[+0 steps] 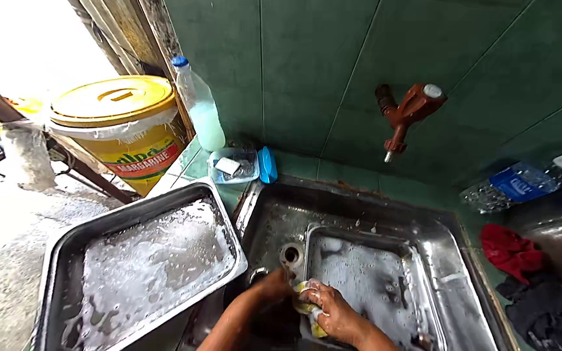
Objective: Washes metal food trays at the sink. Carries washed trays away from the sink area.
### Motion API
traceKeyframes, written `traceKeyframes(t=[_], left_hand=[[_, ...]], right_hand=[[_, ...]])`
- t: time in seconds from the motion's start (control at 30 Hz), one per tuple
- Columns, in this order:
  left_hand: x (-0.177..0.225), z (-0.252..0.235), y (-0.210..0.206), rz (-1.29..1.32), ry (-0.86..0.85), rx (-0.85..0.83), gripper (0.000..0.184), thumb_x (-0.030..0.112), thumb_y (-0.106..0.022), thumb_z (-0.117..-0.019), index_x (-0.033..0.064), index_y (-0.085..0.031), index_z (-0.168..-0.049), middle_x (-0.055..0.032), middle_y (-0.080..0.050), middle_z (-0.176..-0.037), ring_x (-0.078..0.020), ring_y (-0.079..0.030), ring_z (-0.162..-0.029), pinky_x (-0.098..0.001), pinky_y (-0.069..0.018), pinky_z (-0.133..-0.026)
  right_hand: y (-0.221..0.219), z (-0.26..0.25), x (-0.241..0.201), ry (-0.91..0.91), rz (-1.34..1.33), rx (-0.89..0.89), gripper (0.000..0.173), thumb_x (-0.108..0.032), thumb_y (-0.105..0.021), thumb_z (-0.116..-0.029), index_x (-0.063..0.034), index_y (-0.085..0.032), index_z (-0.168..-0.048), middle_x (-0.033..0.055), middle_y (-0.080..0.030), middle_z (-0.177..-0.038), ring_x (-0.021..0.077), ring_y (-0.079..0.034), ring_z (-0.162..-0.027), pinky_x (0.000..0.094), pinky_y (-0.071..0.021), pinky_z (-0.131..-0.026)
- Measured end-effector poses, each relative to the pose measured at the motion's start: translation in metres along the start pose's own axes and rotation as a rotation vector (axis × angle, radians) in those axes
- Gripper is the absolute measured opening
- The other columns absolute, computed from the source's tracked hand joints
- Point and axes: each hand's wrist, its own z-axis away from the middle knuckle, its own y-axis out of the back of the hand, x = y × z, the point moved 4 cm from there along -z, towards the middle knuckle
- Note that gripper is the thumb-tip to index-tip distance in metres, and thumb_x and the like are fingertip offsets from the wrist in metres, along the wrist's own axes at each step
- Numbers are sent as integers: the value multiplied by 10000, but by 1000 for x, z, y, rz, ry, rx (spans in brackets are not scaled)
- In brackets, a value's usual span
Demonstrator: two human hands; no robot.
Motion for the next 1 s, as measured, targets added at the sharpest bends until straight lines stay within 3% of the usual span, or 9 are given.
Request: traceKeyframes(t=[0.03,0.13,0.27,0.4,0.5,0.57,0.67,0.77,1.0], left_hand=[[2,-2,-2,-42,12,9,458,22,-562,-961,-30,-518,-1415,-222,-646,-1240,-294,-657,-1068,-489,-536,-932],[15,-15,-12,-177,-1,96,510,100,-535,-999,46,-463,-1500,-210,-607,-1367,-309,-625,-1214,-504,-493,-1039],[26,-26,-25,-401,-36,206,576,130,-600,-982,47,-440,-1529,-218,-671,-1251,-336,-671,-1125,-510,-502,-1032],[24,-28,-28,-437,-57,161,480,130,-574,-986,-2,-524,-1444,-226,-680,-1195,-340,-673,-1088,-516,-509,-1001],[19,-29,-28,-391,-89,114,328,127,-547,-1003,-47,-593,-1278,-227,-675,-1045,-339,-679,-929,-528,-541,-877],[15,-30,-28,-383,-97,75,315,148,-565,-1014,-55,-591,-1253,-221,-672,-1008,-332,-677,-892,-525,-547,-854],[14,-30,-33,-390,-95,66,465,117,-663,-938,-44,-540,-1357,-229,-689,-1057,-351,-692,-957,-540,-545,-910],[17,-28,-37,-400,-82,85,582,91,-684,-910,-31,-488,-1445,-261,-674,-1181,-382,-673,-1094,-565,-512,-995],[22,-16,-36,-455,-69,125,583,106,-671,-922,-22,-492,-1462,-294,-670,-1204,-432,-654,-1142,-608,-482,-1010]], right_hand=[[-6,9,-1,28,14,-40,346,49,-617,-818,1,-753,-1132,226,-664,-1261,352,-656,-1157,541,-529,-991],[-11,27,-8,75,94,-161,342,67,-613,-789,-18,-771,-1081,240,-689,-1186,412,-662,-1101,611,-522,-926],[-5,34,-6,26,137,-232,318,52,-627,-790,-7,-762,-1073,236,-692,-1173,413,-654,-1111,607,-504,-945],[-5,26,9,-113,116,12,312,14,-671,-805,68,-688,-1112,257,-663,-1173,389,-665,-1080,554,-532,-948],[6,5,30,-289,132,254,360,-50,-697,-839,71,-650,-1175,244,-678,-1168,365,-679,-1079,520,-537,-976],[24,-15,32,-396,129,346,372,-86,-682,-879,62,-639,-1217,231,-691,-1152,358,-682,-1084,517,-535,-984],[52,-45,36,-521,162,420,384,-99,-654,-899,44,-620,-1253,232,-686,-1165,362,-669,-1112,528,-516,-1002],[68,-66,39,-583,341,478,399,-101,-628,-930,21,-631,-1310,240,-658,-1280,384,-650,-1181,538,-503,-1031],[82,-37,69,-437,785,490,341,-90,-694,-914,-38,-720,-1250,263,-605,-1385,485,-611,-1222,629,-549,-898]])
